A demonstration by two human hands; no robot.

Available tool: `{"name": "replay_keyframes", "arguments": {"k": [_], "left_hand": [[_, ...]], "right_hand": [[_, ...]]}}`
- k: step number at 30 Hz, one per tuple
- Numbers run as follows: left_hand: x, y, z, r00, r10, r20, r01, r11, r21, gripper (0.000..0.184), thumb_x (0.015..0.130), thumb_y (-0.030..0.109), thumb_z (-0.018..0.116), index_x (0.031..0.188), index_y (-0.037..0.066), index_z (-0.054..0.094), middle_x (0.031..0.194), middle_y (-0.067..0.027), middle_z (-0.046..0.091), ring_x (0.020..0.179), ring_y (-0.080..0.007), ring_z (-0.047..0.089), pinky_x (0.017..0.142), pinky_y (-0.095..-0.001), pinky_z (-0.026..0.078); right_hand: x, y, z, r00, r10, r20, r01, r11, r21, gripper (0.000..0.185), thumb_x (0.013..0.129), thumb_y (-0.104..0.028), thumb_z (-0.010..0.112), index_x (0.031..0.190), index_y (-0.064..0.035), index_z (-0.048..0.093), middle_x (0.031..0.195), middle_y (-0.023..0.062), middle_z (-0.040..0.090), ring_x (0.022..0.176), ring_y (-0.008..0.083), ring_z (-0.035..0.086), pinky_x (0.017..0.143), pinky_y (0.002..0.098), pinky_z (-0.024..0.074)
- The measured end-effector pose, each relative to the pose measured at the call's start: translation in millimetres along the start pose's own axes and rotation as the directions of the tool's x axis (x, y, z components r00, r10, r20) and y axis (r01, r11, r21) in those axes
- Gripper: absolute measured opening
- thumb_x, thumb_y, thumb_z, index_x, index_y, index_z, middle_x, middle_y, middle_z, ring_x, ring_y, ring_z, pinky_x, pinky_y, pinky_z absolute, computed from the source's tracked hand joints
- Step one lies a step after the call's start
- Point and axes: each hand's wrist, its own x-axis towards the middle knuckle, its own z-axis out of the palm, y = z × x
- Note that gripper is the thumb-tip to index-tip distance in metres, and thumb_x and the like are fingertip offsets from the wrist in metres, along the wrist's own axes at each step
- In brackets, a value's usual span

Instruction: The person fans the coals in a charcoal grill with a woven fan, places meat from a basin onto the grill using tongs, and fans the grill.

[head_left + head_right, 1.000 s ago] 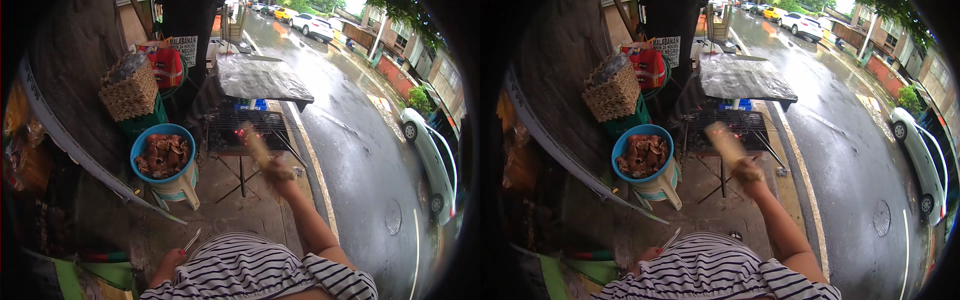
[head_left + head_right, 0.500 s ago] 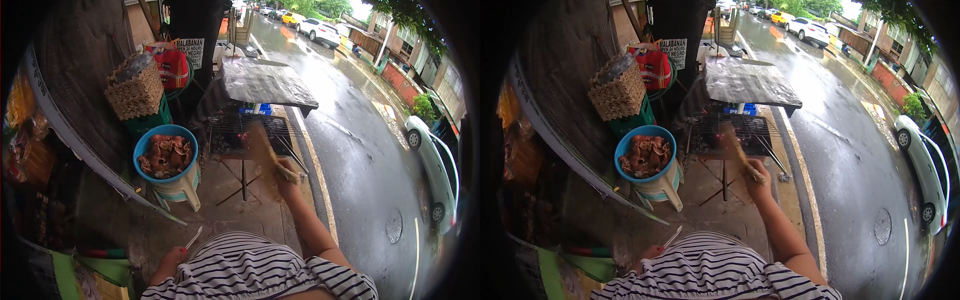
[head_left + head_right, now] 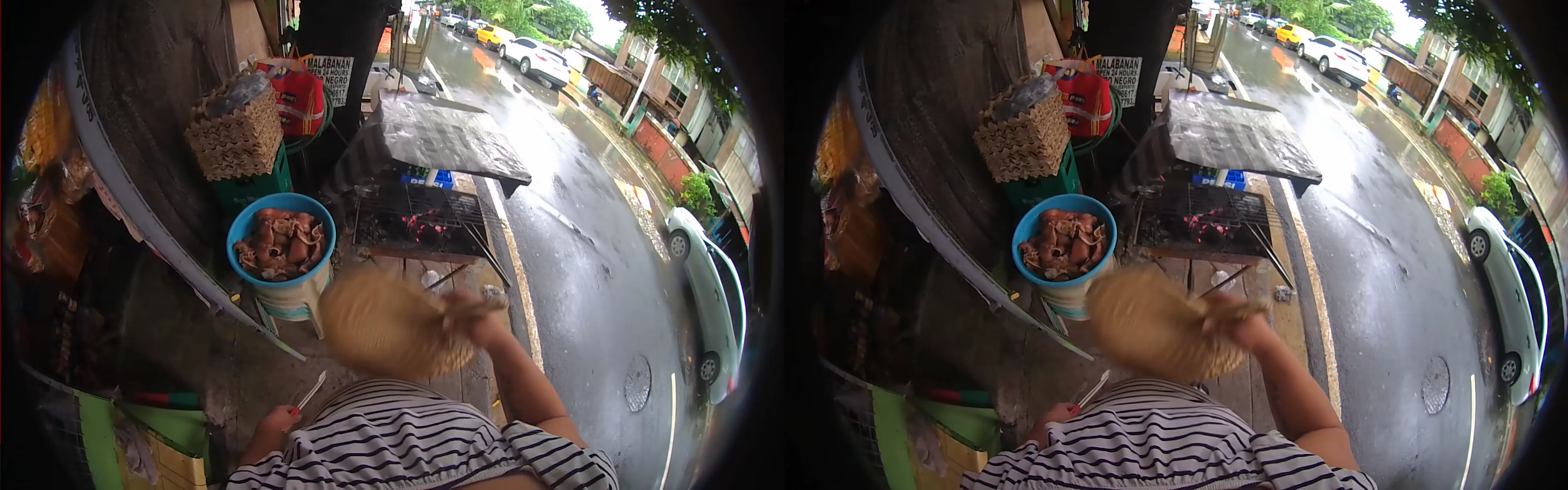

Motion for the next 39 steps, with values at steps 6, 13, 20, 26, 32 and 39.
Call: {"name": "replay_keyframes", "arguments": {"k": [6, 13, 20, 26, 32, 39], "left_hand": [[14.1, -34.0, 7.1, 0.999, 0.054, -0.004, -0.053, 0.992, 0.118, 0.039, 0.081, 0.033, 0.070, 0.112, 0.009, 0.066, 0.072, -0.0055, 0.064, 0.060, -0.0166, 0.059, 0.058, -0.0341, 0.048], [3.5, -8.7, -3.3, 1.000, 0.007, -0.024, -0.003, 0.986, 0.165, 0.040, 0.080, 0.036, 0.069, 0.108, 0.008, 0.066, 0.075, -0.0072, 0.066, 0.063, -0.0188, 0.062, 0.061, -0.0344, 0.050], [16.6, -18.6, 7.9, 0.999, -0.023, 0.039, 0.021, 0.999, 0.047, 0.039, 0.079, 0.034, 0.072, 0.110, 0.012, 0.067, 0.074, -0.0060, 0.065, 0.058, -0.0156, 0.058, 0.055, -0.0316, 0.048], [1.0, 5.8, 5.5, 0.999, -0.009, 0.041, 0.009, 1.000, -0.003, 0.037, 0.081, 0.033, 0.070, 0.112, 0.011, 0.067, 0.073, -0.0051, 0.064, 0.057, -0.0166, 0.056, 0.053, -0.0332, 0.048], [20.2, -14.5, 13.9, 0.998, 0.064, 0.003, -0.063, 0.983, 0.172, 0.035, 0.081, 0.030, 0.069, 0.108, 0.008, 0.067, 0.074, -0.0055, 0.064, 0.057, -0.0159, 0.057, 0.053, -0.0325, 0.048], [16.7, -13.4, 12.5, 0.999, 0.035, 0.026, -0.039, 0.989, 0.141, 0.041, 0.079, 0.031, 0.072, 0.114, 0.009, 0.066, 0.085, -0.0071, 0.069, 0.063, -0.0184, 0.062, 0.059, -0.0346, 0.051]], "right_hand": [[6.9, 11.2, 7.9, 0.996, 0.055, -0.070, -0.059, 0.996, -0.062, 0.041, 0.083, -0.003, 0.067, 0.122, -0.0005, 0.054, 0.107, 0.0080, 0.064, 0.099, 0.0166, 0.061, 0.085, 0.0311, 0.0492], [22.5, 41.7, -3.3, 0.836, 0.244, -0.492, -0.176, 0.968, 0.181, 0.026, 0.085, 0.002, 0.059, 0.110, -0.0014, 0.059, 0.096, 0.0077, 0.065, 0.084, 0.0163, 0.063, 0.074, 0.0290, 0.0513], [19.8, 55.6, -7.2, 0.845, 0.210, -0.491, -0.079, 0.958, 0.275, 0.031, 0.083, -0.007, 0.064, 0.114, -0.0046, 0.057, 0.098, 0.0099, 0.064, 0.094, 0.0191, 0.061, 0.079, 0.0320, 0.0502], [4.0, 50.7, -3.4, 0.992, -0.017, -0.126, -0.006, 0.984, -0.178, 0.027, 0.083, -0.004, 0.063, 0.110, -0.0025, 0.059, 0.096, 0.0082, 0.065, 0.088, 0.0191, 0.064, 0.074, 0.0314, 0.0513], [8.8, 30.9, -7.3, 0.961, 0.075, -0.268, -0.011, 0.973, 0.232, 0.019, 0.087, -0.003, 0.061, 0.106, -0.0030, 0.061, 0.097, 0.0071, 0.064, 0.087, 0.0146, 0.060, 0.073, 0.0277, 0.0497], [15.7, 59.7, -7.9, 0.923, 0.083, -0.377, -0.056, 0.995, 0.082, 0.028, 0.085, -0.010, 0.068, 0.111, -0.0022, 0.059, 0.099, 0.0086, 0.064, 0.096, 0.0157, 0.059, 0.082, 0.0325, 0.0482]]}}
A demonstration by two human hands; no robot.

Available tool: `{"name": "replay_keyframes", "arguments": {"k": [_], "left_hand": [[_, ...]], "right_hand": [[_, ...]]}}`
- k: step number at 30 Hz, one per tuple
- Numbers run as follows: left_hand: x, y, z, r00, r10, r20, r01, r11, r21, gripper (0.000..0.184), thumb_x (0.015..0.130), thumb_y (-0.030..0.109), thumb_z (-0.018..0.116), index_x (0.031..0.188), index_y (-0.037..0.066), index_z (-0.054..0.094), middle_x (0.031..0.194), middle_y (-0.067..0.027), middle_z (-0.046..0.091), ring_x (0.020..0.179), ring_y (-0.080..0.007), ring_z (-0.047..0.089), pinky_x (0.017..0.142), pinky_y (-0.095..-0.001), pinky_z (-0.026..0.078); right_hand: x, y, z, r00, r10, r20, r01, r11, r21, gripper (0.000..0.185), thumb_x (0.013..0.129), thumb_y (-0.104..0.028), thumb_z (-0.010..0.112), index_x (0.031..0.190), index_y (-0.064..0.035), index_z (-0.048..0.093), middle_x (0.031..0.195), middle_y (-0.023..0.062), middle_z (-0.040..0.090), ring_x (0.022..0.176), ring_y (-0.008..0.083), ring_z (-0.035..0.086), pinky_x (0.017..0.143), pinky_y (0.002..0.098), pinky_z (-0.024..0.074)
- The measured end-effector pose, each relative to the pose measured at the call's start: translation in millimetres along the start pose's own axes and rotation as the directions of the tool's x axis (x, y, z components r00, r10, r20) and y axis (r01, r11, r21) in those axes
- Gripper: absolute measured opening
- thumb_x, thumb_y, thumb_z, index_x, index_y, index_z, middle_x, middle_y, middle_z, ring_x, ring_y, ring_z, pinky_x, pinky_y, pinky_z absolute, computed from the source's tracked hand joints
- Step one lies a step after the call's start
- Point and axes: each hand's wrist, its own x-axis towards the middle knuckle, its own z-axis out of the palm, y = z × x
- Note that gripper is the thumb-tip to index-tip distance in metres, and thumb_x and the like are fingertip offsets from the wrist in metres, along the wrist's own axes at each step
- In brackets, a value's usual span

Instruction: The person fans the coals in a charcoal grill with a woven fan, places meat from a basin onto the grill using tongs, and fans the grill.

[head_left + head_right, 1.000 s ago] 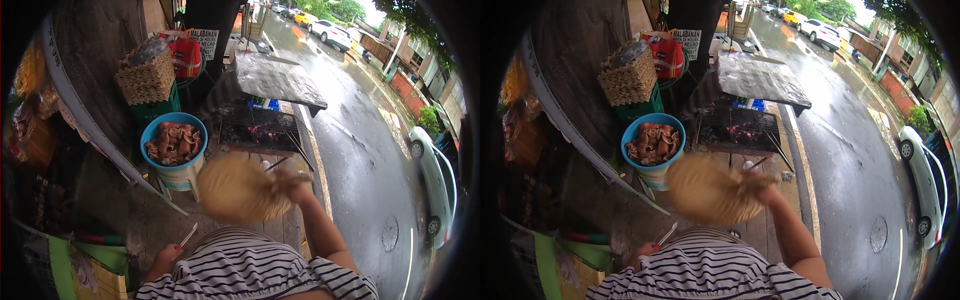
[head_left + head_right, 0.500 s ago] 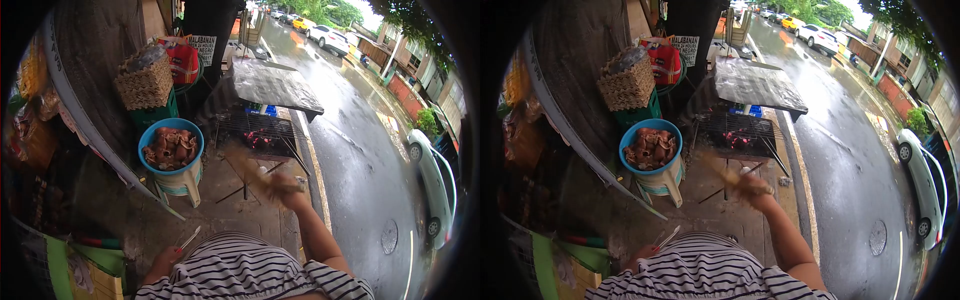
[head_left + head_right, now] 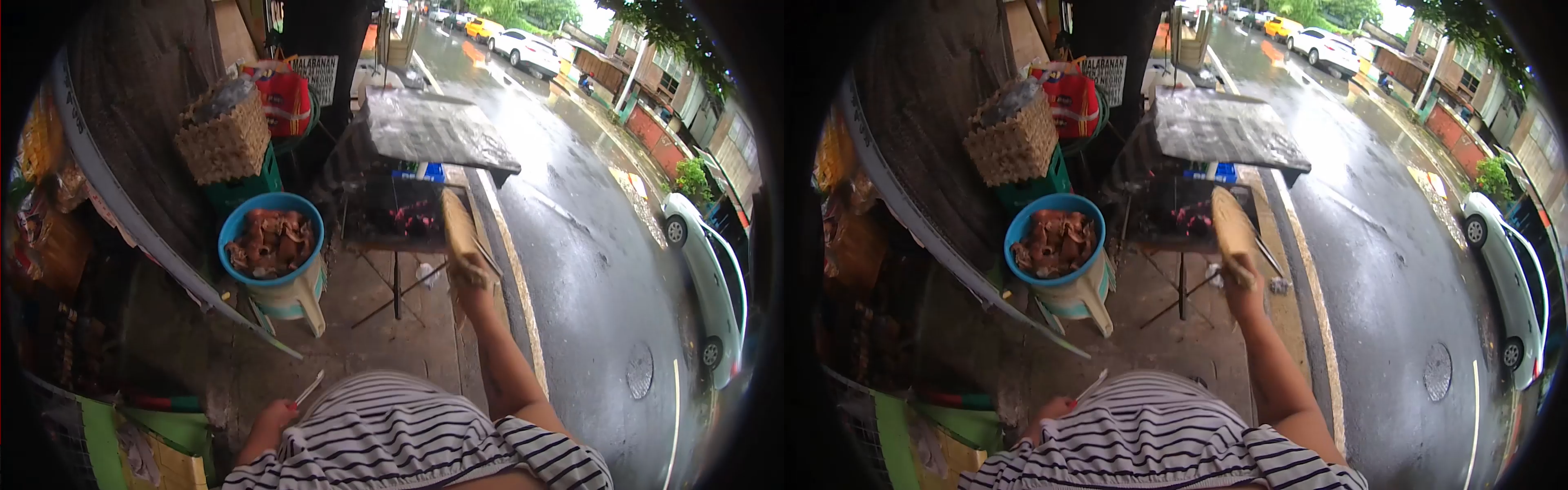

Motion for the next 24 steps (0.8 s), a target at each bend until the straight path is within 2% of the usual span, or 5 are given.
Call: {"name": "replay_keyframes", "arguments": {"k": [10, 14, 17, 21, 24], "left_hand": [[7.4, -8.0, -1.3, 0.998, -0.054, -0.031, 0.055, 0.998, 0.031, 0.050, 0.076, 0.041, 0.073, 0.115, 0.011, 0.067, 0.093, -0.0093, 0.070, 0.082, -0.0206, 0.065, 0.077, -0.0349, 0.051], [-5.4, -5.8, -6.8, 0.993, -0.098, 0.066, 0.107, 0.982, -0.155, 0.049, 0.076, 0.037, 0.076, 0.116, 0.010, 0.067, 0.099, -0.0098, 0.071, 0.086, -0.0199, 0.066, 0.079, -0.0353, 0.051], [-8.7, 1.3, -9.7, 0.987, -0.129, 0.093, 0.132, 0.991, -0.029, 0.046, 0.076, 0.034, 0.076, 0.114, 0.010, 0.068, 0.100, -0.0104, 0.071, 0.088, -0.0198, 0.066, 0.080, -0.0351, 0.051], [14.8, -21.0, -3.2, 0.999, -0.001, 0.050, 0.002, 1.000, -0.018, 0.047, 0.075, 0.038, 0.075, 0.112, 0.011, 0.069, 0.098, -0.0112, 0.071, 0.091, -0.0216, 0.067, 0.082, -0.0345, 0.051], [6.9, -7.0, -2.8, 0.998, -0.058, 0.022, 0.060, 0.996, -0.070, 0.048, 0.075, 0.041, 0.072, 0.113, 0.012, 0.068, 0.100, -0.0117, 0.070, 0.091, -0.0215, 0.067, 0.083, -0.0350, 0.051]], "right_hand": [[-18.4, 24.6, -8.1, 0.997, 0.038, -0.073, -0.029, 0.992, 0.125, 0.030, 0.082, -0.007, 0.070, 0.111, -0.0043, 0.061, 0.098, 0.0075, 0.065, 0.094, 0.0157, 0.061, 0.082, 0.0300, 0.0489], [-34.3, -43.5, -10.3, 0.893, -0.047, 0.447, -0.021, 0.989, 0.146, 0.042, 0.075, -0.014, 0.080, 0.113, -0.0064, 0.062, 0.101, 0.0054, 0.065, 0.096, 0.0173, 0.061, 0.084, 0.0317, 0.0490], [-8.5, 12.7, 2.0, 0.996, 0.085, -0.025, -0.078, 0.978, 0.194, 0.045, 0.074, -0.014, 0.081, 0.114, -0.0070, 0.062, 0.101, 0.0053, 0.066, 0.096, 0.0181, 0.061, 0.085, 0.0333, 0.0493], [-29.1, -44.2, -1.0, 0.899, -0.067, 0.433, 0.028, 0.995, 0.095, 0.045, 0.075, -0.017, 0.080, 0.114, -0.0060, 0.060, 0.101, 0.0062, 0.066, 0.095, 0.0178, 0.062, 0.083, 0.0326, 0.0504], [-25.2, -42.7, -8.3, 0.935, 0.105, 0.340, -0.148, 0.984, 0.102, 0.042, 0.076, -0.015, 0.079, 0.113, -0.0059, 0.061, 0.098, 0.0061, 0.066, 0.093, 0.0180, 0.063, 0.082, 0.0318, 0.0508]]}}
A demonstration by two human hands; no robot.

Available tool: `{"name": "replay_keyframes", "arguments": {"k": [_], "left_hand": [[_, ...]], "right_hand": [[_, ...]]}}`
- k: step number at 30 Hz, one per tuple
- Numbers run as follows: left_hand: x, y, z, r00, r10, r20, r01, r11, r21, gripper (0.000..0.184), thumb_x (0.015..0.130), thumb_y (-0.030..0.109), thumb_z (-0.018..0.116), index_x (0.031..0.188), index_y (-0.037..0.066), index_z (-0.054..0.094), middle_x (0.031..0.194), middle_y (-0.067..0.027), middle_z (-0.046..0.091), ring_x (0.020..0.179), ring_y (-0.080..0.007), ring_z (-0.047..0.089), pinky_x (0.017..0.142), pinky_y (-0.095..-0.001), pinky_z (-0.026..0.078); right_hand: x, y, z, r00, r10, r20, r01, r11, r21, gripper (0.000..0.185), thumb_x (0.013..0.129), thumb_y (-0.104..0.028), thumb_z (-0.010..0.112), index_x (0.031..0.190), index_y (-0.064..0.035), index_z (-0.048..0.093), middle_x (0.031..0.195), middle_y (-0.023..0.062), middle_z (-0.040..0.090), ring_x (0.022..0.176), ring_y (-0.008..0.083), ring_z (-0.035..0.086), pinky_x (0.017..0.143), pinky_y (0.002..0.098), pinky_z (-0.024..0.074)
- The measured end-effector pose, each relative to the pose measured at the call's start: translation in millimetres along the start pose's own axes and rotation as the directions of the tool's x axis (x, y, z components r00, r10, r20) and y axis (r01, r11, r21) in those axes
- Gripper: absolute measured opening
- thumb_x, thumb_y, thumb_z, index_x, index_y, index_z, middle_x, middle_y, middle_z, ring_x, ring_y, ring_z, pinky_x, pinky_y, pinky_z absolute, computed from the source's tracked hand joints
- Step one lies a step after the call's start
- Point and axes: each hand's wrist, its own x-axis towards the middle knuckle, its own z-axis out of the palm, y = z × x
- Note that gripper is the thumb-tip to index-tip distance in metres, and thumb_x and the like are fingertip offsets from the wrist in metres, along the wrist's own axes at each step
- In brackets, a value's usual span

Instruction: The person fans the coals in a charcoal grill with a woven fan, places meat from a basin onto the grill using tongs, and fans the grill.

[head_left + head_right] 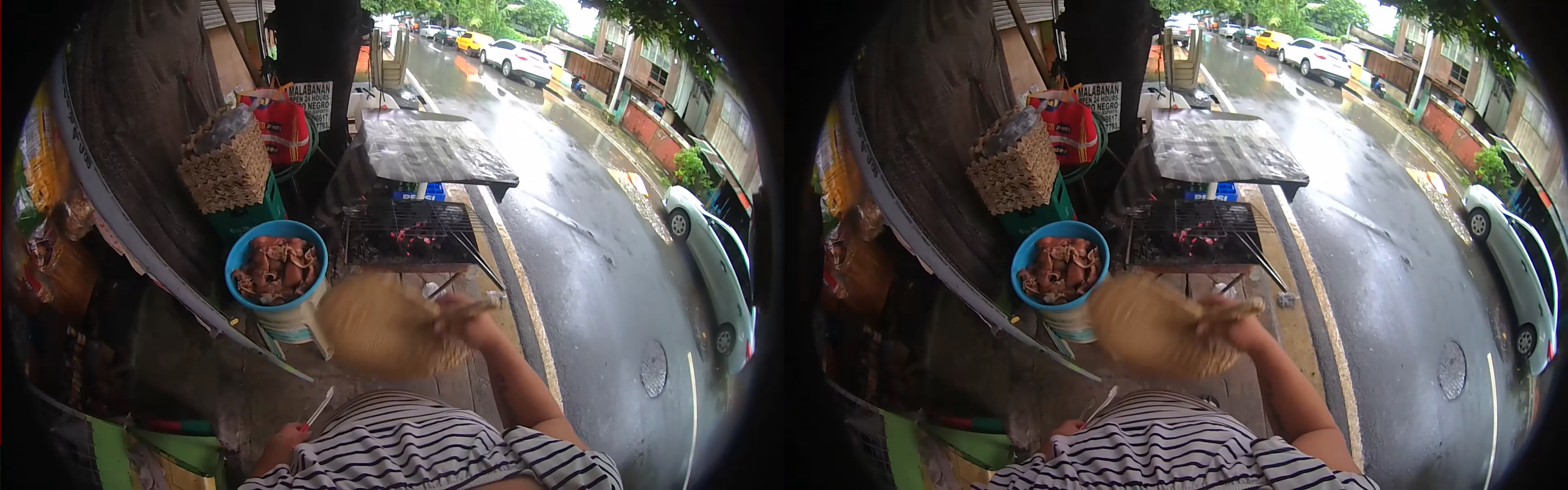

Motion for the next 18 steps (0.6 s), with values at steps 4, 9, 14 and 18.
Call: {"name": "replay_keyframes", "arguments": {"k": [4, 9, 14, 18], "left_hand": [[2.2, 9.4, 2.4, 1.000, 0.013, 0.016, -0.016, 0.983, 0.181, 0.049, 0.076, 0.043, 0.071, 0.115, 0.013, 0.067, 0.101, -0.0119, 0.070, 0.091, -0.0206, 0.067, 0.082, -0.0352, 0.050], [-14.4, 23.5, -4.0, 0.997, 0.004, 0.072, -0.005, 1.000, 0.013, 0.051, 0.074, 0.041, 0.074, 0.114, 0.010, 0.067, 0.102, -0.0113, 0.070, 0.091, -0.0226, 0.066, 0.084, -0.0359, 0.050], [-1.5, 18.2, -6.4, 0.997, 0.028, 0.079, -0.037, 0.991, 0.125, 0.049, 0.076, 0.039, 0.074, 0.114, 0.009, 0.067, 0.104, -0.0117, 0.070, 0.093, -0.0241, 0.066, 0.084, -0.0360, 0.050], [-21.7, 46.7, -15.3, 0.998, -0.035, 0.049, 0.030, 0.993, 0.110, 0.046, 0.077, 0.038, 0.072, 0.115, 0.012, 0.067, 0.104, -0.0105, 0.070, 0.094, -0.0236, 0.066, 0.084, -0.0359, 0.050]], "right_hand": [[15.3, 28.6, -2.3, 0.950, -0.067, -0.306, -0.027, 0.955, -0.295, 0.035, 0.078, -0.012, 0.077, 0.109, -0.0050, 0.063, 0.097, 0.0054, 0.066, 0.094, 0.0155, 0.062, 0.080, 0.0293, 0.0506], [-12.0, -11.8, 8.7, 0.993, -0.111, 0.043, 0.113, 0.992, -0.056, 0.030, 0.080, -0.010, 0.076, 0.106, -0.0026, 0.063, 0.091, 0.0065, 0.064, 0.085, 0.0151, 0.060, 0.073, 0.0296, 0.0501], [-0.9, -15.5, 4.0, 0.989, -0.123, -0.076, 0.122, 0.992, -0.020, 0.027, 0.078, -0.012, 0.078, 0.099, -0.0032, 0.063, 0.089, 0.0055, 0.064, 0.080, 0.0129, 0.059, 0.069, 0.0295, 0.0489], [5.7, -0.6, -3.0, 0.978, -0.203, -0.049, 0.207, 0.973, 0.100, 0.031, 0.077, -0.014, 0.078, 0.102, -0.0046, 0.063, 0.087, 0.0050, 0.066, 0.079, 0.0145, 0.061, 0.070, 0.0286, 0.0492]]}}
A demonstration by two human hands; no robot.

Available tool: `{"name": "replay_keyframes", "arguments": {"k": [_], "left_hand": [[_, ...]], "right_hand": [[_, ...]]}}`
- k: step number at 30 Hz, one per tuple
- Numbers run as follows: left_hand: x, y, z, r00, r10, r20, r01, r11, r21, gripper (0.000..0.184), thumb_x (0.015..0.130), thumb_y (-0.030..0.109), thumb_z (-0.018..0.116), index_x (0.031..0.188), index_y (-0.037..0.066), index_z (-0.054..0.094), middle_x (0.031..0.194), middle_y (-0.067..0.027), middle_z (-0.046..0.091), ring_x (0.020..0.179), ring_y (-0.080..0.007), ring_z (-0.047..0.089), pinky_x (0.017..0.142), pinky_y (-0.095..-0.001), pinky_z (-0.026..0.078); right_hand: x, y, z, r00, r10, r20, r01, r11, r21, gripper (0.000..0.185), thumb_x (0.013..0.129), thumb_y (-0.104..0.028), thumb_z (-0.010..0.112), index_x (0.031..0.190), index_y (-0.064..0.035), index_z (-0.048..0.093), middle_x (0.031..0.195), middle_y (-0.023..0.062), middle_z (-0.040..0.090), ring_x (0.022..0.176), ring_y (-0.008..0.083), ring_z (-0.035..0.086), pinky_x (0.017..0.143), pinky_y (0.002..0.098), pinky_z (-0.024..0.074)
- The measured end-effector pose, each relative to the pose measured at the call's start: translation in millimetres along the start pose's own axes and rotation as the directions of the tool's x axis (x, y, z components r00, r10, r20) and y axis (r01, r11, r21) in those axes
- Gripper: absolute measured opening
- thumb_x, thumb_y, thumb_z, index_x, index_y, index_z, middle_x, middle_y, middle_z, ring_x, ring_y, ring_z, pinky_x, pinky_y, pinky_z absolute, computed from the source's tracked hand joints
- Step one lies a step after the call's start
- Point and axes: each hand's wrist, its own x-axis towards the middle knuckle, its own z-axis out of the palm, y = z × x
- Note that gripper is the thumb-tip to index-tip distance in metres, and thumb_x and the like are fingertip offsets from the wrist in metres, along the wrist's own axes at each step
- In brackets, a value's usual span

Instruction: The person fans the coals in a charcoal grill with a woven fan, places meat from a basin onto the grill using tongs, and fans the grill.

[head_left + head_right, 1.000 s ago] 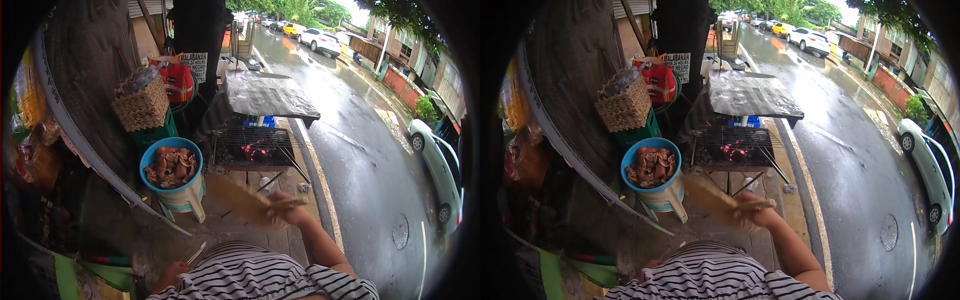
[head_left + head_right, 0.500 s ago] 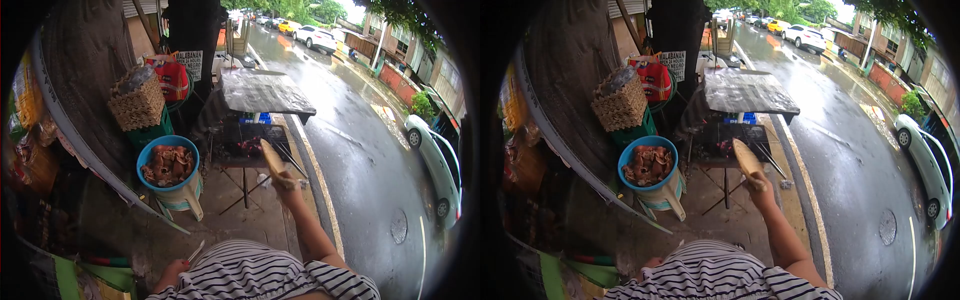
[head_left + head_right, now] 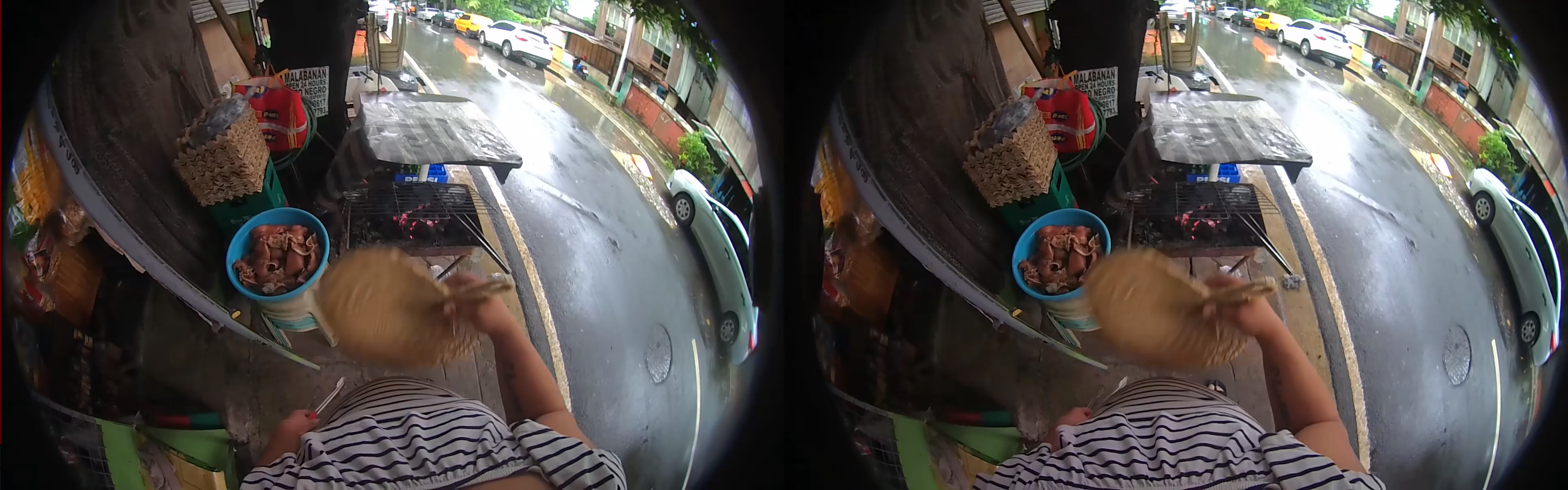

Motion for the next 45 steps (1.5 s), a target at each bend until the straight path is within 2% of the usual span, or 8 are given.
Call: {"name": "replay_keyframes", "arguments": {"k": [11, 14, 20, 25, 29, 33, 37, 45], "left_hand": [[18.5, -6.9, 14.7, 0.997, 0.074, 0.011, -0.075, 0.997, 0.027, 0.043, 0.078, 0.037, 0.070, 0.114, 0.013, 0.068, 0.104, -0.0136, 0.069, 0.095, -0.0256, 0.066, 0.085, -0.0370, 0.050], [27.9, -0.4, 4.9, 0.997, 0.073, 0.019, -0.074, 0.991, 0.111, 0.045, 0.078, 0.037, 0.071, 0.116, 0.013, 0.067, 0.106, -0.0137, 0.069, 0.096, -0.0260, 0.066, 0.086, -0.0376, 0.050], [23.1, -1.6, 6.1, 1.000, 0.018, 0.008, -0.018, 0.999, 0.049, 0.045, 0.079, 0.035, 0.071, 0.116, 0.011, 0.066, 0.101, -0.0116, 0.070, 0.089, -0.0220, 0.066, 0.081, -0.0353, 0.051], [60.0, -26.3, 27.1, 0.993, 0.104, -0.062, -0.107, 0.994, -0.036, 0.043, 0.085, 0.043, 0.066, 0.116, 0.013, 0.067, 0.106, -0.0155, 0.069, 0.097, -0.0252, 0.065, 0.083, -0.0358, 0.049], [74.0, -39.7, 26.8, 0.992, 0.122, 0.023, -0.122, 0.992, 0.004, 0.047, 0.086, 0.046, 0.064, 0.118, 0.012, 0.066, 0.109, -0.0164, 0.068, 0.101, -0.0265, 0.065, 0.086, -0.0361, 0.048], [59.4, -24.2, 15.6, 0.997, 0.070, 0.033, -0.072, 0.997, 0.039, 0.047, 0.087, 0.046, 0.064, 0.118, 0.011, 0.065, 0.110, -0.0163, 0.068, 0.101, -0.0264, 0.065, 0.087, -0.0359, 0.048], [39.0, -0.1, 2.1, 0.998, 0.039, 0.049, -0.043, 0.995, 0.095, 0.048, 0.087, 0.046, 0.063, 0.119, 0.010, 0.065, 0.110, -0.0162, 0.068, 0.101, -0.0264, 0.065, 0.087, -0.0358, 0.048], [57.7, -6.8, 10.3, 0.997, 0.060, 0.046, -0.055, 0.993, -0.106, 0.037, 0.089, 0.029, 0.063, 0.119, 0.008, 0.064, 0.106, -0.0121, 0.069, 0.095, -0.0206, 0.063, 0.084, -0.0346, 0.048]], "right_hand": [[-14.1, 20.0, 26.7, 0.951, 0.288, -0.118, -0.303, 0.943, -0.139, 0.030, 0.080, -0.007, 0.075, 0.107, -0.0024, 0.063, 0.099, 0.0061, 0.066, 0.094, 0.0140, 0.062, 0.075, 0.0257, 0.0495], [-22.6, -8.5, 31.6, 0.962, -0.081, 0.261, 0.101, 0.993, -0.061, 0.033, 0.080, -0.007, 0.074, 0.110, -0.0042, 0.061, 0.095, 0.0053, 0.066, 0.082, 0.0152, 0.064, 0.066, 0.0288, 0.0510], [-10.0, 19.6, 18.0, 0.901, 0.313, -0.299, -0.390, 0.888, -0.244, 0.036, 0.079, -0.018, 0.077, 0.106, -0.0030, 0.060, 0.096, 0.0097, 0.065, 0.090, 0.0200, 0.062, 0.079, 0.0324, 0.0495], [-23.4, -24.8, 14.6, 0.881, 0.108, 0.461, -0.118, 0.993, -0.007, 0.033, 0.081, -0.008, 0.073, 0.112, -0.0048, 0.061, 0.099, 0.0058, 0.066, 0.090, 0.0141, 0.063, 0.079, 0.0286, 0.0498], [-14.3, 30.9, 5.9, 0.946, 0.235, -0.222, -0.259, 0.962, -0.086, 0.035, 0.080, -0.011, 0.075, 0.112, -0.0048, 0.062, 0.099, 0.0054, 0.067, 0.094, 0.0160, 0.063, 0.082, 0.0313, 0.0502], [-13.5, -11.9, 7.0, 0.971, -0.082, 0.226, 0.107, 0.989, -0.100, 0.038, 0.080, -0.015, 0.076, 0.113, -0.0047, 0.060, 0.100, 0.0091, 0.065, 0.091, 0.0193, 0.063, 0.077, 0.0317, 0.0499], [10.0, 41.2, -10.1, 0.927, 0.125, -0.353, -0.129, 0.992, 0.011, 0.035, 0.080, -0.009, 0.073, 0.112, -0.0058, 0.060, 0.100, 0.0083, 0.064, 0.092, 0.0183, 0.063, 0.078, 0.0316, 0.0505], [-6.2, 4.5, 6.3, 0.992, 0.121, 0.032, -0.121, 0.993, 0.001, 0.034, 0.080, -0.009, 0.073, 0.110, -0.0040, 0.060, 0.104, 0.0112, 0.065, 0.098, 0.0198, 0.062, 0.083, 0.0330, 0.0505]]}}
